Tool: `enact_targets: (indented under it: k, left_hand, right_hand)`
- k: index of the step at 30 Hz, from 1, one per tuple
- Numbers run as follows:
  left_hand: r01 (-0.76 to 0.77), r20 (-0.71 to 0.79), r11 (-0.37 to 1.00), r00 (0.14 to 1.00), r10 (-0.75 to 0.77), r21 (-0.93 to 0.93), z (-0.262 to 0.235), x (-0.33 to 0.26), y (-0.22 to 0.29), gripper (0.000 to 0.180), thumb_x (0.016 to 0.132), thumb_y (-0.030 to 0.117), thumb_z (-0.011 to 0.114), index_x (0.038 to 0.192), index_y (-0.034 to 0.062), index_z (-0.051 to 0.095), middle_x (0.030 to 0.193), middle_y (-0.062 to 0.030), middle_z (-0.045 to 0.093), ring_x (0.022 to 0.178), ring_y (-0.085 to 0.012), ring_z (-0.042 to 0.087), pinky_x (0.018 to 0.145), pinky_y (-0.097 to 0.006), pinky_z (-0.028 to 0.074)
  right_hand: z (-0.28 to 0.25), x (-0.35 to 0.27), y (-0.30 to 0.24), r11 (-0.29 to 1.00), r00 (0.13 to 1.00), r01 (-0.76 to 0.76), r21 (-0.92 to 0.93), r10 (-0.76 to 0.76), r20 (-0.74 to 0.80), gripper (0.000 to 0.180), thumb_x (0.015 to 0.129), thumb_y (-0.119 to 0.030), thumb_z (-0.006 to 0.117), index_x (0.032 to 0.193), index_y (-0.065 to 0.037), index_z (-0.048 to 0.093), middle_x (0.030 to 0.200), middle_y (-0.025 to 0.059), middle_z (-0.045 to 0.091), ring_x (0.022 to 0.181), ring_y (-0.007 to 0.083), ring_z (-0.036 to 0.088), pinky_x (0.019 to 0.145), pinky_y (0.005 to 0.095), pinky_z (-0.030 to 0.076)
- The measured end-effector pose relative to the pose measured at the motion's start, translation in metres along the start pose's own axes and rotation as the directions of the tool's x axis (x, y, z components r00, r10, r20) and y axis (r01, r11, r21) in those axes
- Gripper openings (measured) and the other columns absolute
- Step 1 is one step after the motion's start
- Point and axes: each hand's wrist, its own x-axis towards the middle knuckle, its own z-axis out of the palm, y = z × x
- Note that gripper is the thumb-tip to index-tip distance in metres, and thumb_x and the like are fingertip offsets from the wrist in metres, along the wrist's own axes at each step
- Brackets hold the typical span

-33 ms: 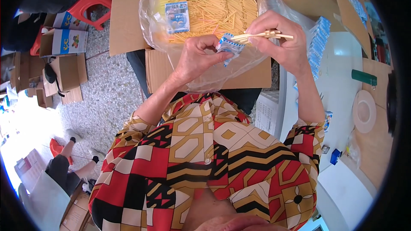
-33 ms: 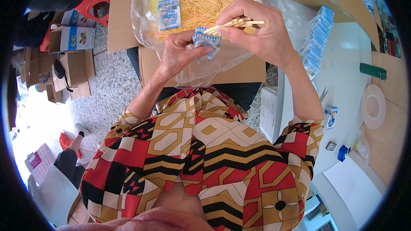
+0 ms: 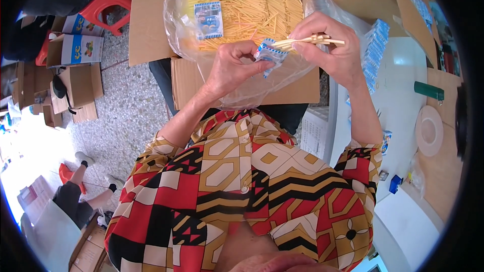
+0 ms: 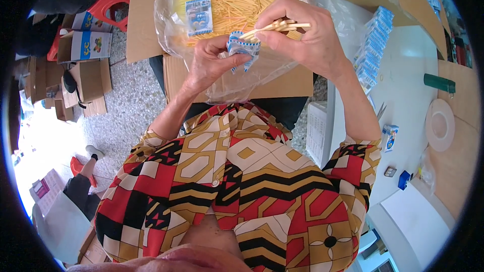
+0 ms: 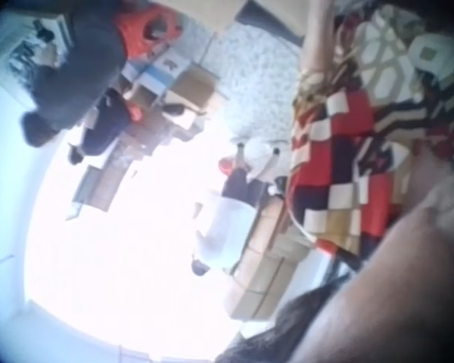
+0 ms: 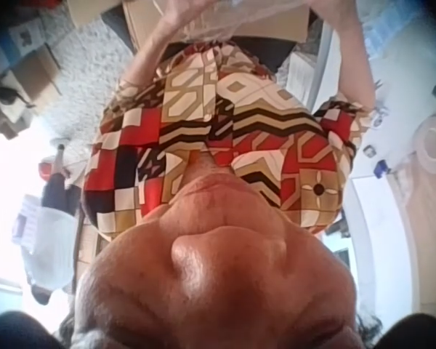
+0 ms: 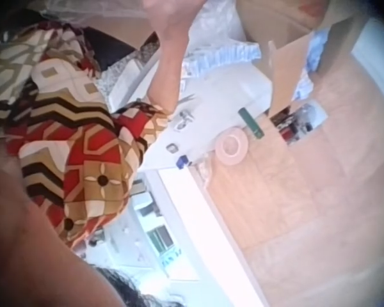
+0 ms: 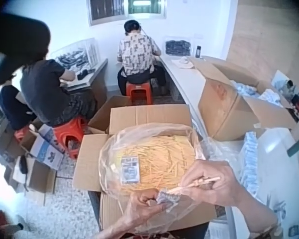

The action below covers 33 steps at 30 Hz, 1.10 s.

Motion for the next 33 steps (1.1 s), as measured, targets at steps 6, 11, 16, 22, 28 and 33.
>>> enact_targets:
  k: [6,11,16,22,28,33]
  left_hand:
    - [0.018,-0.008,0.994,1.0,-0.017,0.105,-0.002,0.001,0.005,0.015,0.072,0.011,0.073,0.073,-0.0005,0.064,0.065,-0.0013,0.059,0.058,-0.0038,0.049,0.053,-0.022,0.041]
    - [-0.029,0.008,0.955,1.0,0.028,0.295,-0.002,0.004,0.007,0.012,0.074,0.011,0.072,0.077,0.0005,0.065,0.067,0.0002,0.061,0.058,-0.0029,0.05,0.052,-0.02,0.04]
    - [0.0,-0.046,0.967,0.999,0.012,0.254,0.002,0.007,0.011,0.018,0.072,0.012,0.072,0.074,-0.0021,0.062,0.057,-0.0041,0.054,0.053,-0.0046,0.045,0.047,-0.024,0.038]
    - [0.005,-0.013,0.988,1.0,-0.003,0.154,0.002,0.011,0.0,0.017,0.075,0.012,0.07,0.083,-0.0017,0.063,0.061,-0.0031,0.058,0.057,-0.0034,0.045,0.05,-0.023,0.04]
    - [-0.015,-0.008,1.0,1.0,0.015,-0.02,0.007,0.011,-0.001,0.02,0.079,0.009,0.066,0.097,-0.0002,0.063,0.071,0.0006,0.061,0.063,-0.0024,0.047,0.056,-0.021,0.042]
    - [0.006,0.037,1.0,0.999,-0.006,-0.001,0.005,0.012,-0.003,0.021,0.082,0.009,0.064,0.101,0.0007,0.063,0.077,0.0018,0.063,0.067,-0.0019,0.048,0.059,-0.02,0.043]
  right_hand:
    - [0.004,0.003,-0.005,0.999,1.0,0.001,-0.051,0.001,0.027,0.013,0.072,0.004,0.064,0.083,-0.002,0.06,0.08,0.0046,0.06,0.073,0.0093,0.056,0.063,0.0225,0.043]
    - [0.007,0.011,-0.01,0.98,0.984,-0.118,-0.16,0.137,0.111,0.009,0.078,-0.004,0.062,0.086,-0.002,0.061,0.079,0.0034,0.058,0.07,0.0096,0.053,0.064,0.0227,0.043]
    - [0.012,0.013,0.005,0.986,0.992,-0.114,-0.118,0.12,0.046,0.016,0.087,-0.016,0.056,0.092,-0.002,0.062,0.081,0.0044,0.057,0.072,0.0117,0.053,0.065,0.0236,0.044]
    - [0.015,0.018,0.012,0.996,0.995,-0.088,-0.007,0.088,0.056,0.04,0.097,-0.03,0.036,0.099,0.0,0.062,0.092,0.0073,0.057,0.085,0.014,0.053,0.074,0.026,0.044]
    - [0.015,0.018,0.013,0.993,0.997,-0.072,-0.091,0.072,-0.006,0.04,0.097,-0.028,0.033,0.102,0.0,0.061,0.097,0.0089,0.058,0.093,0.0196,0.052,0.087,0.0303,0.038]
    - [0.013,0.018,0.018,0.997,0.995,-0.076,-0.021,0.077,0.061,0.043,0.097,-0.028,0.03,0.103,0.002,0.061,0.106,0.0115,0.058,0.105,0.0223,0.05,0.096,0.0322,0.034]
